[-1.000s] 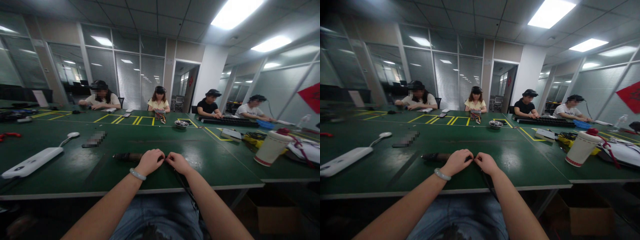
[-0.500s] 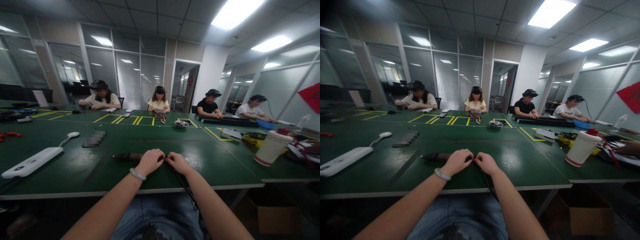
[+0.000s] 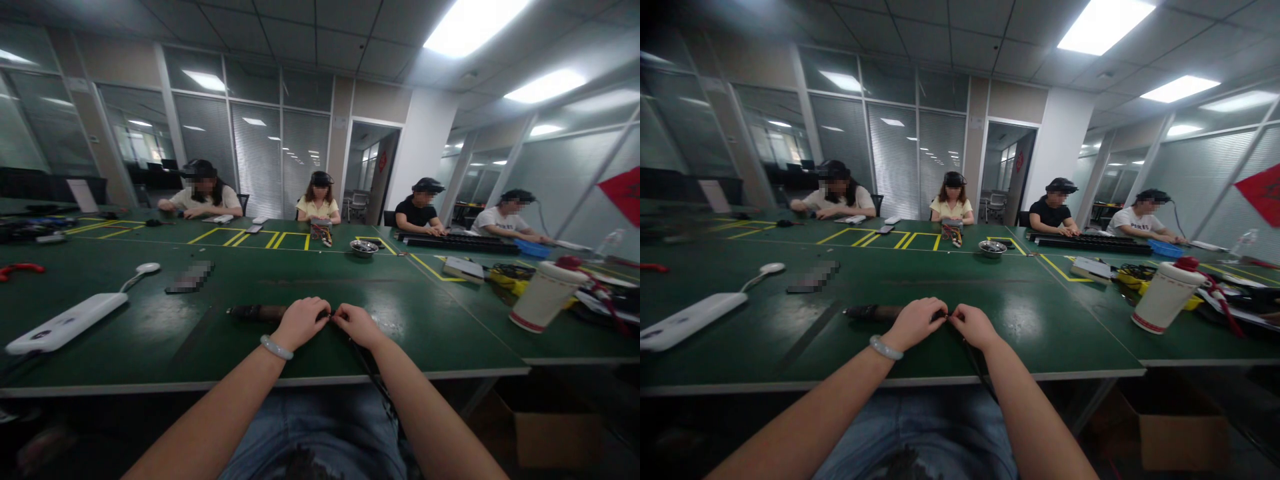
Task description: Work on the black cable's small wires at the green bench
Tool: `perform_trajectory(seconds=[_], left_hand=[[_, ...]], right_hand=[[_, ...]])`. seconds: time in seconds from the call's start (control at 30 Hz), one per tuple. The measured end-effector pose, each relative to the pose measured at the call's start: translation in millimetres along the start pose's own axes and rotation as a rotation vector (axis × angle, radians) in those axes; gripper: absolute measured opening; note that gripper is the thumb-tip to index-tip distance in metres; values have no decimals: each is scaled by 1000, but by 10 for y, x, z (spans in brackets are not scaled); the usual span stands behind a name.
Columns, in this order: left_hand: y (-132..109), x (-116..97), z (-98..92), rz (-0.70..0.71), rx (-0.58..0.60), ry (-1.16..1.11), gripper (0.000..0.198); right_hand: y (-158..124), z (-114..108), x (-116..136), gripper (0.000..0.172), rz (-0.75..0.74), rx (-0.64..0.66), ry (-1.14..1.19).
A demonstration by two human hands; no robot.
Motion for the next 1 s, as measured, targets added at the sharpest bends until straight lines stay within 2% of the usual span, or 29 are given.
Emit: perform_trajectory(seconds=[0.33,1.0], left_hand=[[-11,4,-2,-25,-32,-17,19],[-17,-9,-10,19,-17,11,13]], right_hand=[[6,8,-11,15,-16,-10,2],[2,36,-34,18,-23,-27,-7]])
Point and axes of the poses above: each hand's wrist, its own y-axis towards the middle knuckle, its own z-axis out of the palm, x = y × z, the point moved 1 cm from there along y, towards the middle knuckle, and after that the axes turned 12 degrees about -y, right-handed, at the moved point
